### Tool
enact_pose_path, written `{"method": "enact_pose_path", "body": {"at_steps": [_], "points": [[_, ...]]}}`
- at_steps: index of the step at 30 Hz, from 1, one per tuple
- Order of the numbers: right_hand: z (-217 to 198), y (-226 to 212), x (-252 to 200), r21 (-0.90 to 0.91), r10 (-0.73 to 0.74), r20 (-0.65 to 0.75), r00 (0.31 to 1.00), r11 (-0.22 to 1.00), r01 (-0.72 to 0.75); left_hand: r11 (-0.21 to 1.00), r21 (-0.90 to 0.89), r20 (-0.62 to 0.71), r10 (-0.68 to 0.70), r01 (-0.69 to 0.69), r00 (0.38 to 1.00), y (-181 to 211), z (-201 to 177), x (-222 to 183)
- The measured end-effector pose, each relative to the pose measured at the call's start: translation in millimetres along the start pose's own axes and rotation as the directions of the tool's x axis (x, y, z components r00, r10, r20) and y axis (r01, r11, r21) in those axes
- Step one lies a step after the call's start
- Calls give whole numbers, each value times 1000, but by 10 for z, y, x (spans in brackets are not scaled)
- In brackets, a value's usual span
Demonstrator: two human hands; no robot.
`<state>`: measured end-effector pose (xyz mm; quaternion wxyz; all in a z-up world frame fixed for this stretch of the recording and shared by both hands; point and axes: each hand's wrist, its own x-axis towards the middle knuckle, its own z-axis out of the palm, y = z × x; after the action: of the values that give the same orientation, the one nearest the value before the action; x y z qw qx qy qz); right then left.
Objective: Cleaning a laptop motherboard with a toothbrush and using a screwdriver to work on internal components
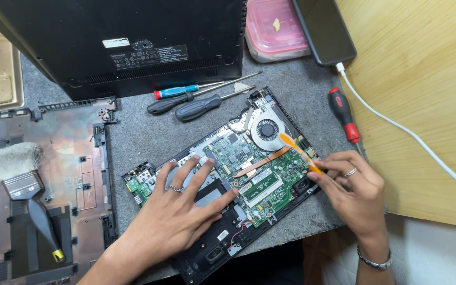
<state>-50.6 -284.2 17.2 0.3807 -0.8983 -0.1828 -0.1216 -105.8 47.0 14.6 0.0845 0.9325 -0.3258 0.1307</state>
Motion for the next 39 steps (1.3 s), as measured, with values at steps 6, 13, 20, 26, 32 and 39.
{"method": "enact_pose_path", "body": {"at_steps": [6, 13, 20, 26, 32, 39], "points": [[45, -312, -12, -122, -248, 264, 932, 950, 287, 1000, 10, -31, 15, -14, 999, -6, 3, -19], [199, -425, 90, -219, -294, 282, 913, 907, 360, 1000, -3, -9, 1, -1, 1000, -6, 3, -52], [346, -556, 145, -236, -309, 294, 905, 894, 382, 1000, -13, -60, -1, 0, 998, 7, 42, -92], [442, -600, 239, -280, -284, 227, 932, 897, 342, 1000, -18, -61, 3, -4, 998, 15, 30, -121], [473, -569, 272, -288, -284, 254, 925, 890, 352, 1000, -27, -59, -12, 10, 998, 14, 53, -120], [430, -518, 251, -394, -263, 178, 948, 864, 314, 1000, -16, -55, -13, 12, 998, 24, 91, -122]]}}
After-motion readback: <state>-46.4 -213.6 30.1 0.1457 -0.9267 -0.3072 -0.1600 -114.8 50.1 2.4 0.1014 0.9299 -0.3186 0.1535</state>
